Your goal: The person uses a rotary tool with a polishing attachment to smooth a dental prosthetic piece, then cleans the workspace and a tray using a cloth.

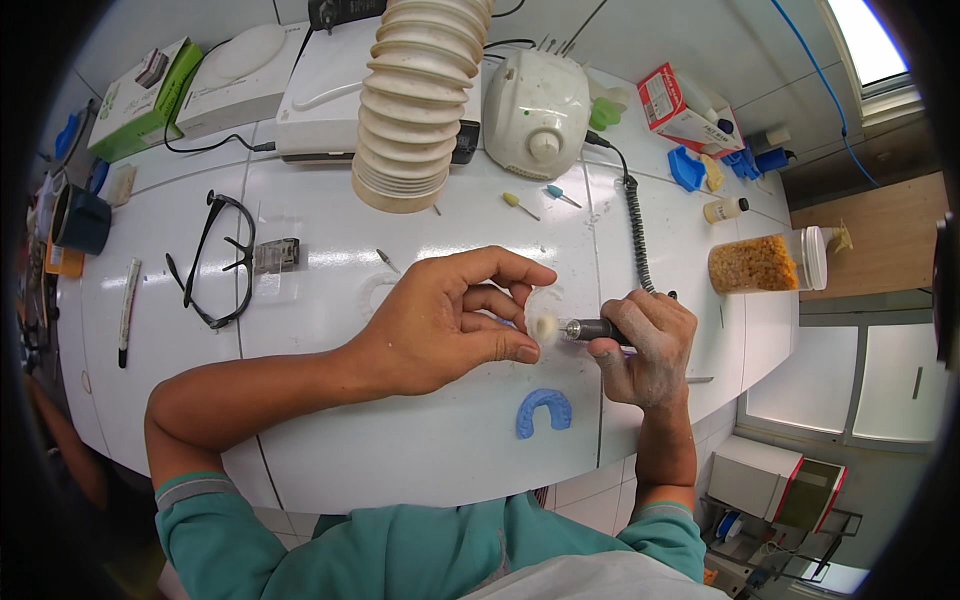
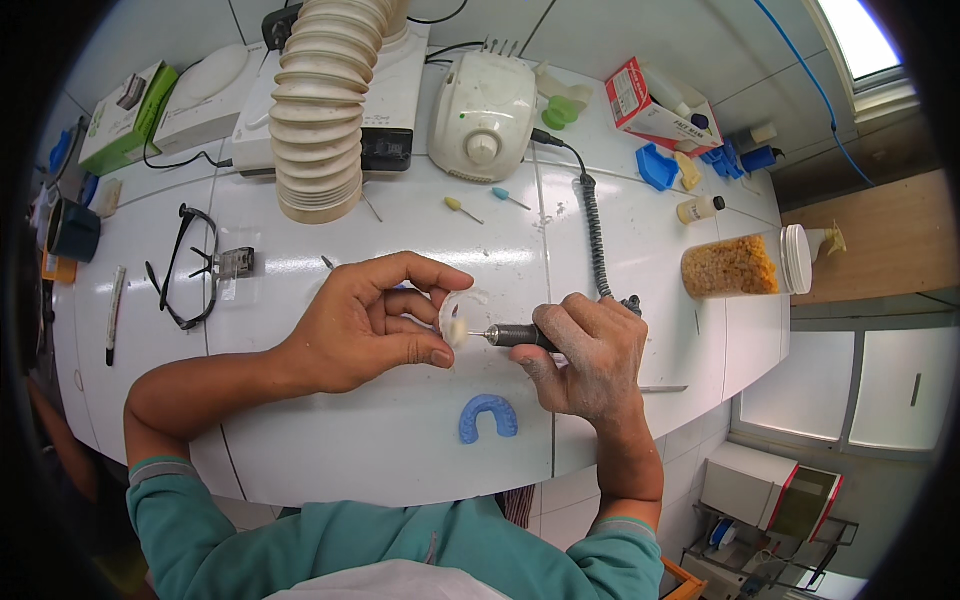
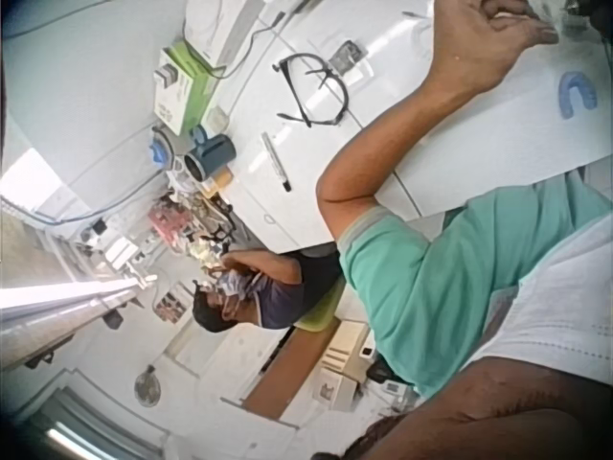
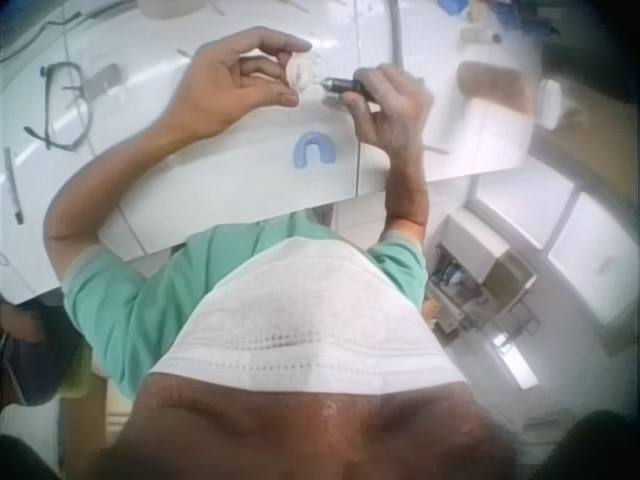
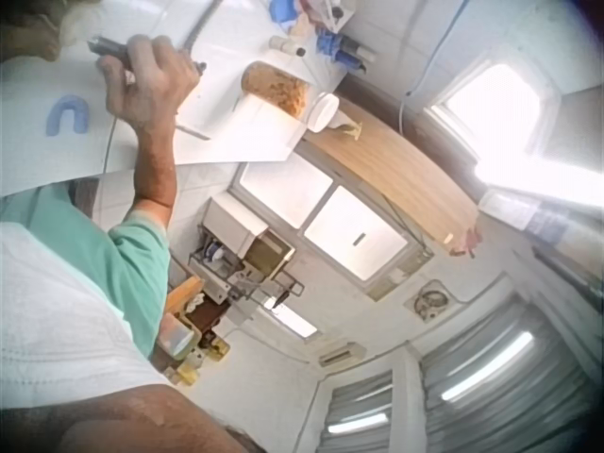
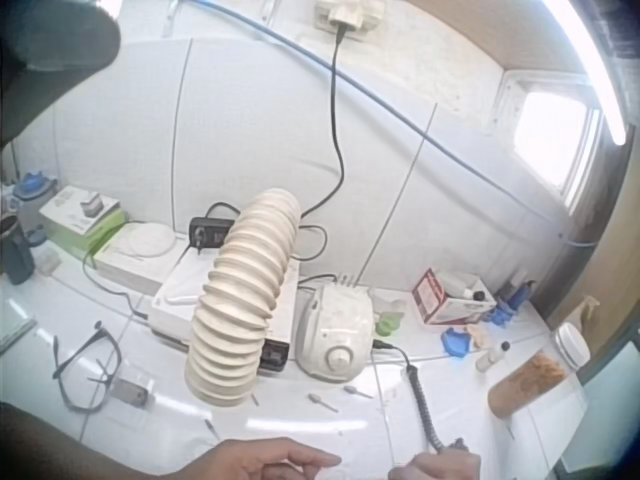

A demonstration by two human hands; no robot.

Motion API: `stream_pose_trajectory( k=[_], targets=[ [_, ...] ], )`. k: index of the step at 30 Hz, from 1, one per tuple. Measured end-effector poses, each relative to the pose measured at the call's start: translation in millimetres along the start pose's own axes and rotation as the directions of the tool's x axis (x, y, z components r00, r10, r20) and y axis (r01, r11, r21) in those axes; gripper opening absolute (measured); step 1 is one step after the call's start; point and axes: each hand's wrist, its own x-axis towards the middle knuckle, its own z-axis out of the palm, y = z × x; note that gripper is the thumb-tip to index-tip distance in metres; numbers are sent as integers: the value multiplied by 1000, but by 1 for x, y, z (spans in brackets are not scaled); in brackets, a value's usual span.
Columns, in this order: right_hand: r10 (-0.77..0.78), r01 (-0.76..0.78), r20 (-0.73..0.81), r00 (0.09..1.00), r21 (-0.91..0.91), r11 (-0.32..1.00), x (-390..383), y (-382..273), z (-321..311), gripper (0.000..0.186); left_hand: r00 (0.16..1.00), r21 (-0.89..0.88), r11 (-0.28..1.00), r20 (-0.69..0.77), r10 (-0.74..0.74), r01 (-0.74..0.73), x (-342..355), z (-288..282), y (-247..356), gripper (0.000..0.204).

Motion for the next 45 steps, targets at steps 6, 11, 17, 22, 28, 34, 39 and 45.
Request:
stream_pose_trajectory(
  k=[6,11,17,22,28,34,39,45],
  targets=[
    [-23,23,-4,1000,-8,1000,1,3,-3,54,999,-2,1000,19,-28,28,-1,1,4,60],
    [-33,34,-19,999,2,999,0,1,0,55,998,-31,999,57,-37,39,-2,1,-1,60],
    [-49,49,-23,999,-3,999,2,1,-1,54,997,17,999,70,-31,30,-3,3,2,59],
    [-33,32,-33,999,-26,999,2,3,-1,56,998,43,999,61,-13,10,-2,4,3,59],
    [-30,29,-20,999,-22,999,1,2,0,55,997,41,997,53,-60,58,-1,1,2,64],
    [-42,41,-36,998,-17,999,2,5,0,55,996,17,998,64,-62,61,-2,2,1,65],
    [-59,59,-11,998,-1,998,1,4,-2,55,996,27,998,68,-53,51,-2,2,0,65],
    [-22,22,-40,999,-9,1000,1,4,0,55,996,38,998,77,-54,52,-3,3,3,64]
  ],
)
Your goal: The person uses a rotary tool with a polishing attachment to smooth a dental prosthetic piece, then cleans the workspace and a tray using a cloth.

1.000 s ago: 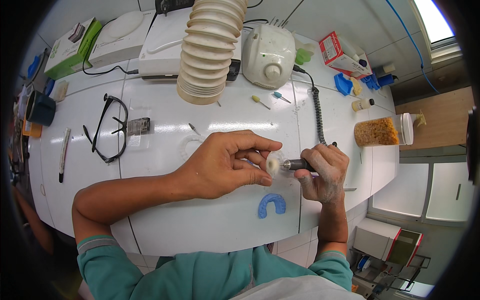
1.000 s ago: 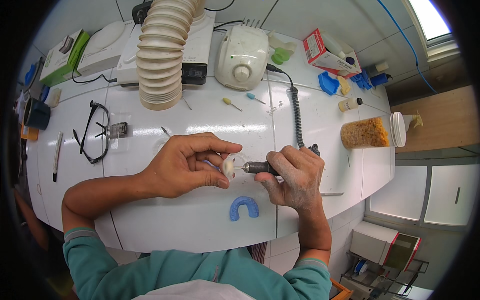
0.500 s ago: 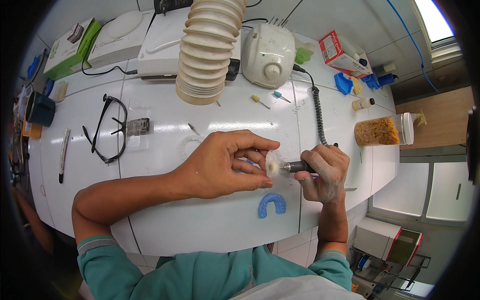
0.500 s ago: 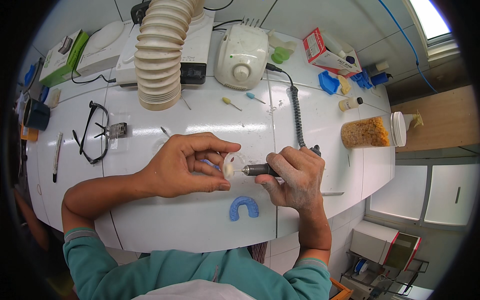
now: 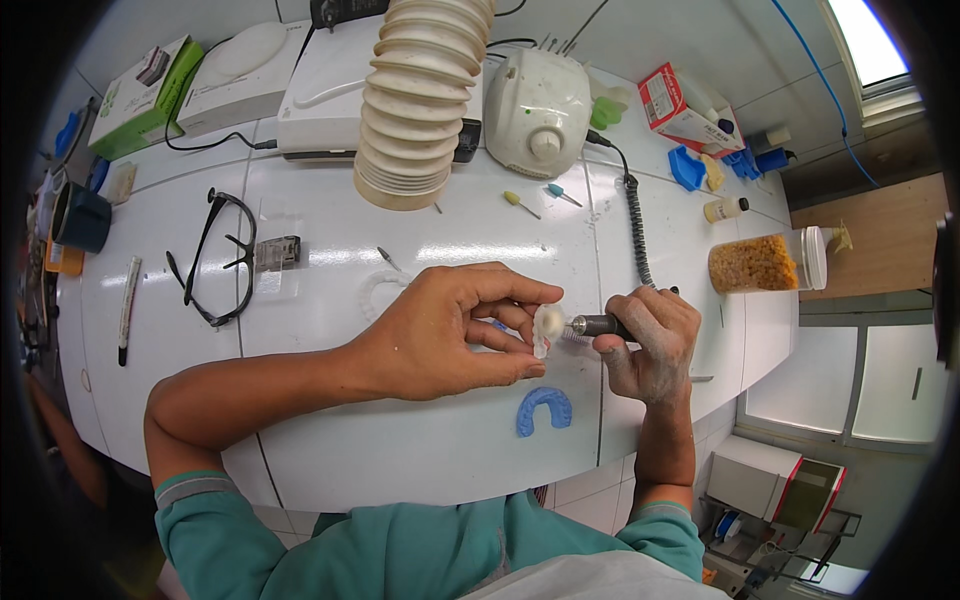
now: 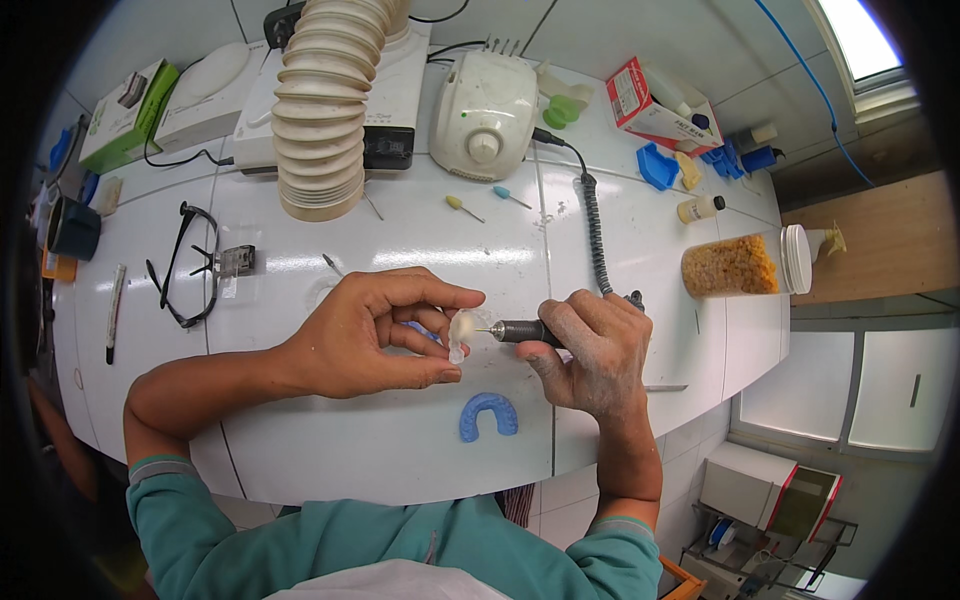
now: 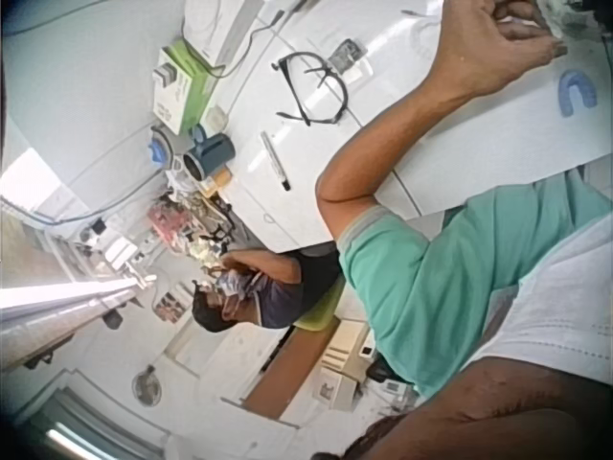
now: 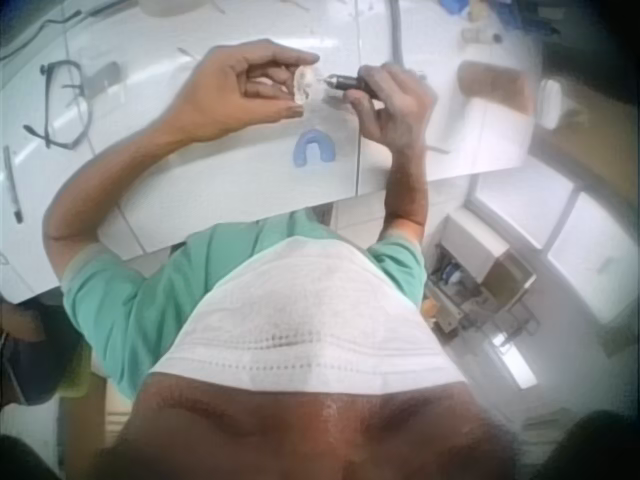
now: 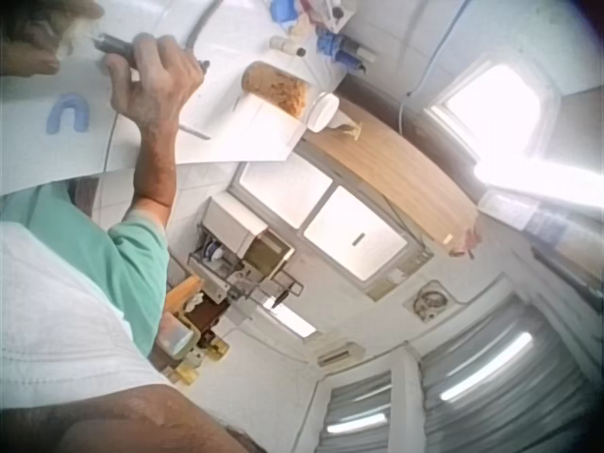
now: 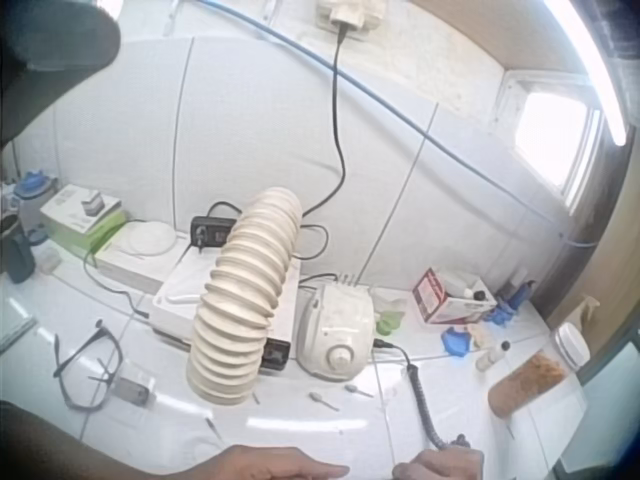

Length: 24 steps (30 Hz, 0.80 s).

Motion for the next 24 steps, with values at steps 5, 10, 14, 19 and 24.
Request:
stream_pose_trajectory(
  k=[5,10,14,19,24],
  targets=[
    [-45,45,17,999,9,999,2,-2,-3,55,1000,22,1000,2,11,-11,0,-1,-1,64],
    [2,-2,-8,1000,-20,1000,0,1,1,54,1000,10,1000,11,7,-7,0,1,-2,64],
    [-28,28,23,999,-6,1000,1,-1,-3,52,999,33,999,9,37,-37,0,0,-3,64],
    [0,0,1,1000,-14,1000,1,-1,-2,53,1000,35,999,14,24,-25,0,0,-2,65],
    [2,-2,-2,1000,-14,1000,0,1,0,54,999,42,999,11,33,-34,-1,0,-4,67]
  ],
)
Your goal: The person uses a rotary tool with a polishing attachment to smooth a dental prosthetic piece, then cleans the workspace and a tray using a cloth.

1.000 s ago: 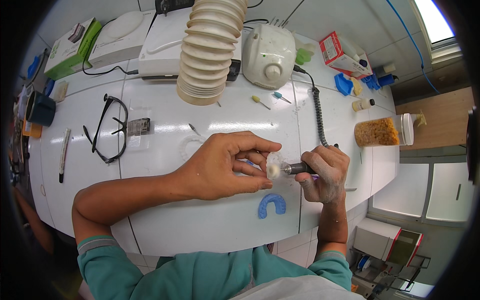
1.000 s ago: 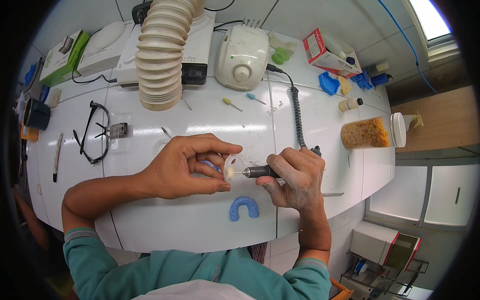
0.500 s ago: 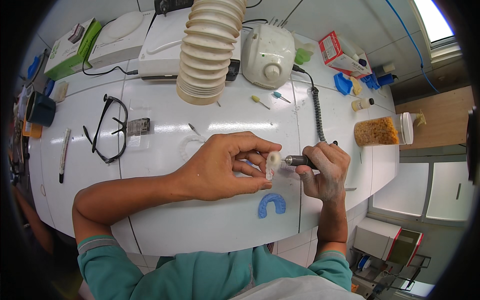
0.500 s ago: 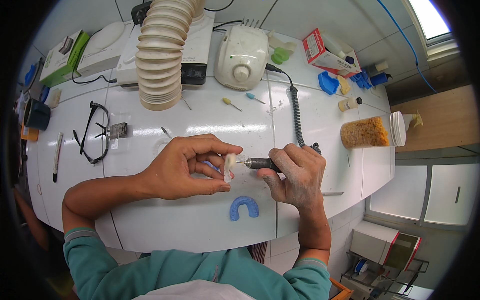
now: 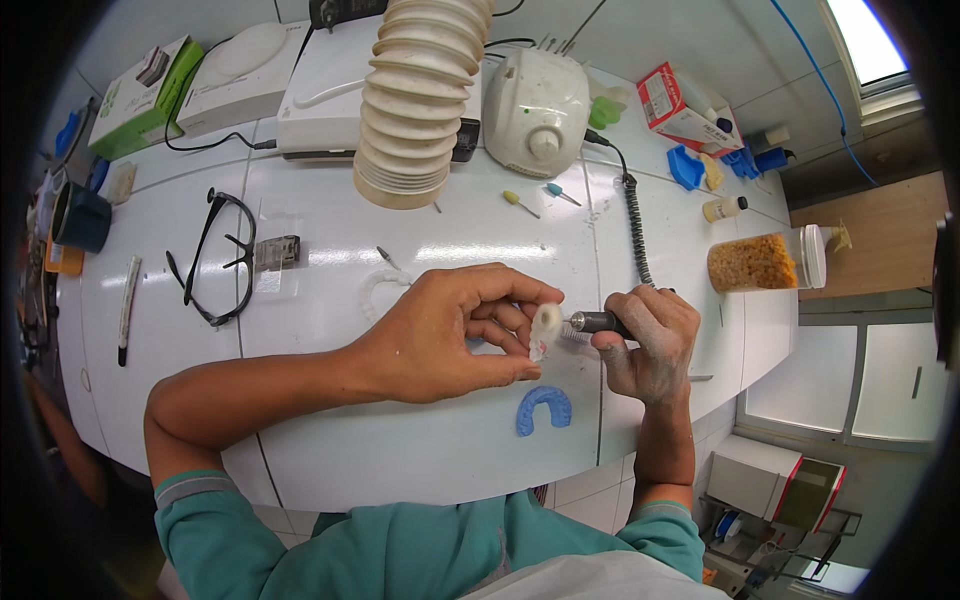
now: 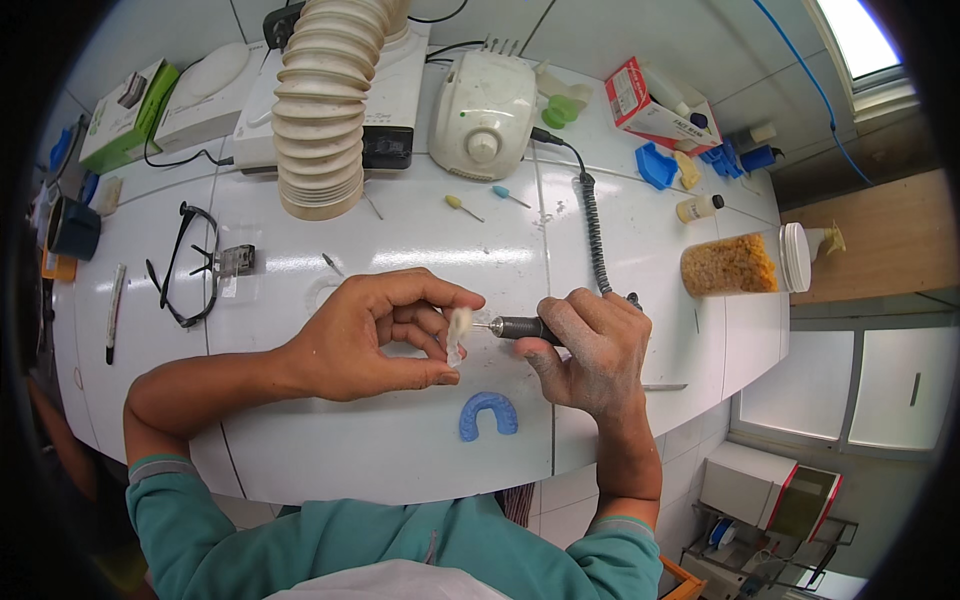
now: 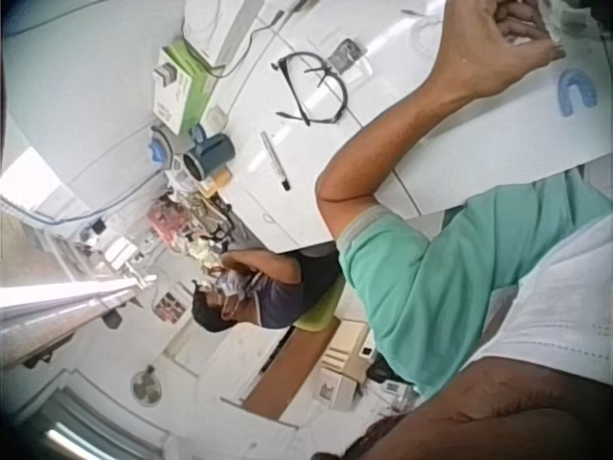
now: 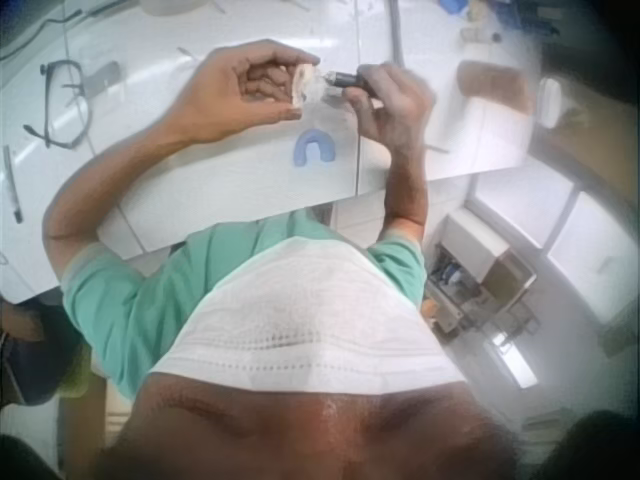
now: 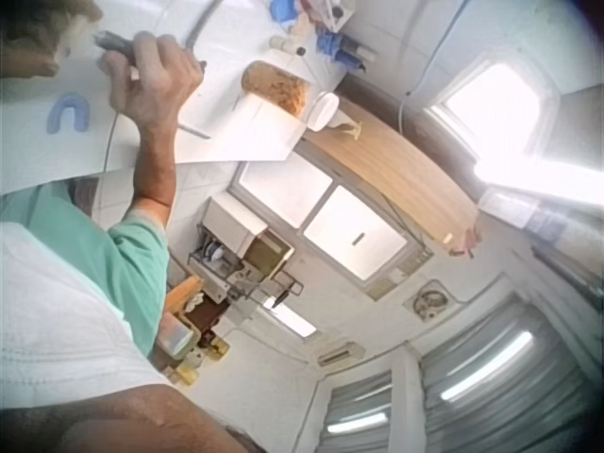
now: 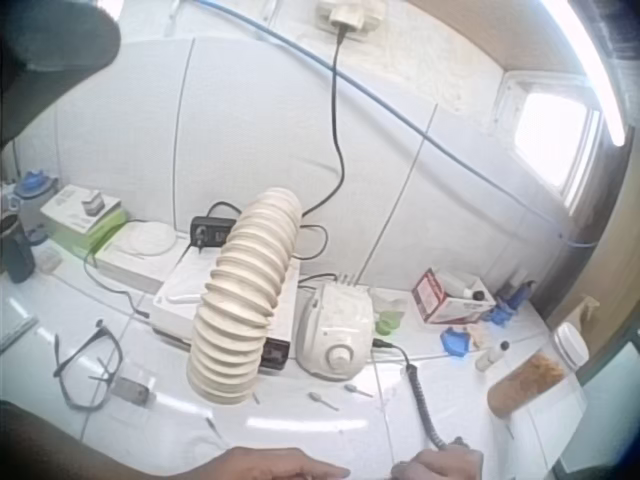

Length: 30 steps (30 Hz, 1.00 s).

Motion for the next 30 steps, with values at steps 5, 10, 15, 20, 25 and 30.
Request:
stream_pose_trajectory(
  k=[5,10,15,20,25,30],
  targets=[
    [6,-6,6,1000,3,1000,-1,-2,-2,54,1000,14,1000,9,-10,10,0,-1,3,67],
    [28,-28,-20,999,2,1000,-3,4,1,56,1000,21,1000,14,-17,17,1,0,4,68],
    [0,0,6,1000,-6,1000,2,-3,-2,55,1000,18,1000,13,-19,18,0,-1,4,68],
    [19,-19,-8,1000,-13,1000,-2,3,-1,55,1000,-8,1000,5,-18,18,0,0,4,67],
    [65,-65,-7,998,6,998,-1,7,-4,52,1000,-26,1000,17,-4,4,1,-1,6,64],
    [124,-102,-74,990,248,963,7,-11,-7,50,999,-77,996,5,-39,39,3,-2,4,63]
  ],
)
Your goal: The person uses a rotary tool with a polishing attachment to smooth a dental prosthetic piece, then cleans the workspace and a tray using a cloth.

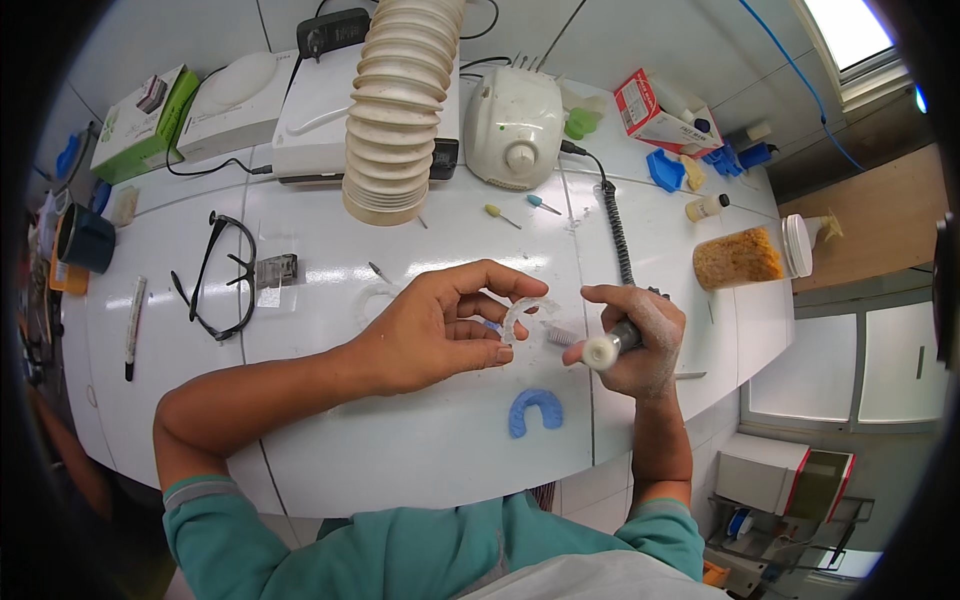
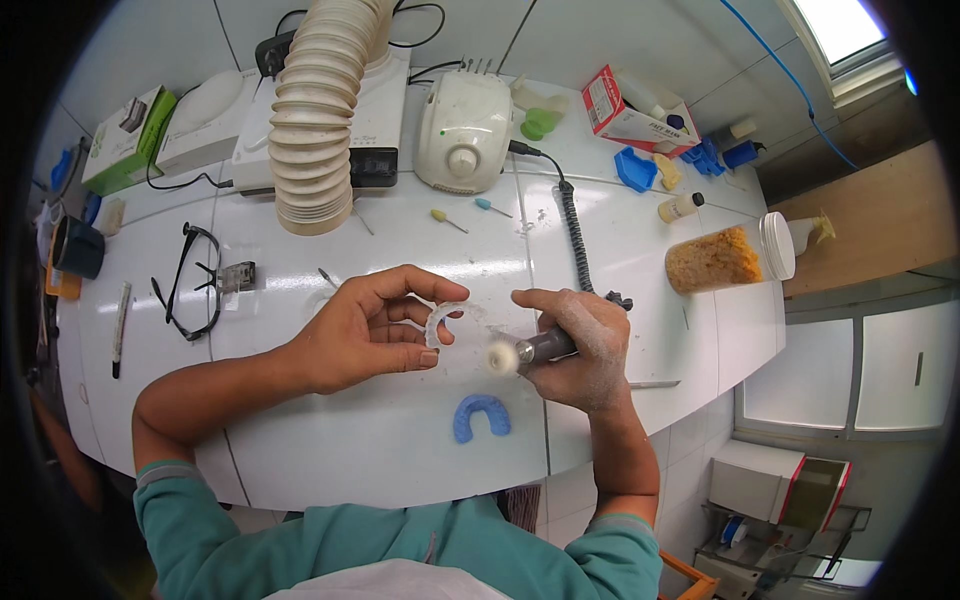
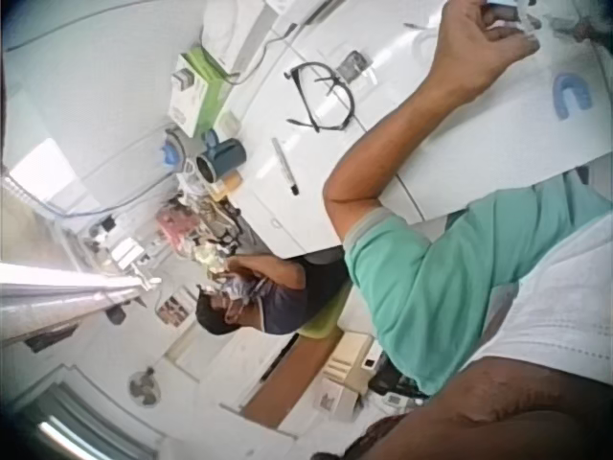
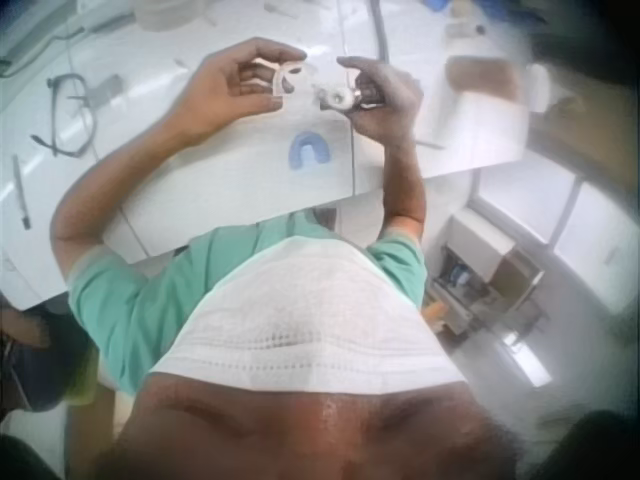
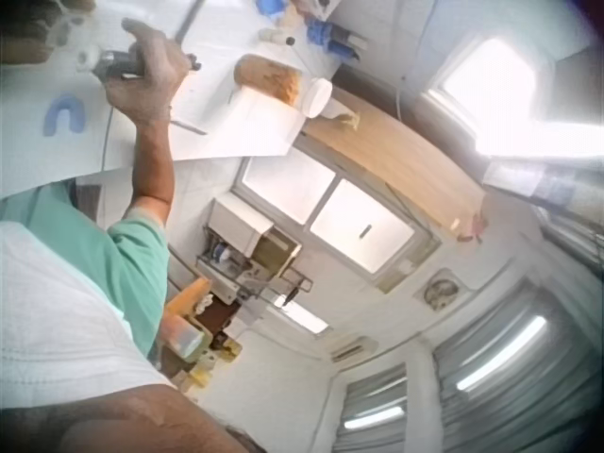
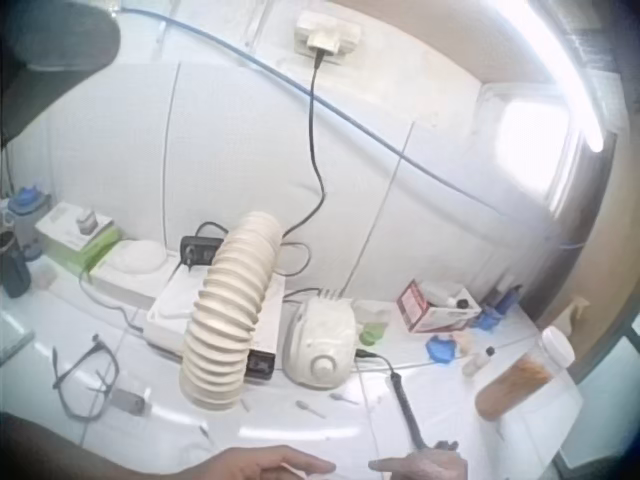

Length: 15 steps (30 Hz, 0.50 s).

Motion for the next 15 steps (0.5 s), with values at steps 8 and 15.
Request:
stream_pose_trajectory(
  k=[8,15],
  targets=[
    [-252,251,-23,968,-37,967,-1,-11,8,37,996,38,998,65,54,-57,-4,10,-7,55],
    [-334,329,-101,937,-56,943,-10,-11,12,32,992,100,988,-24,121,-118,-14,24,-12,33]
  ],
)
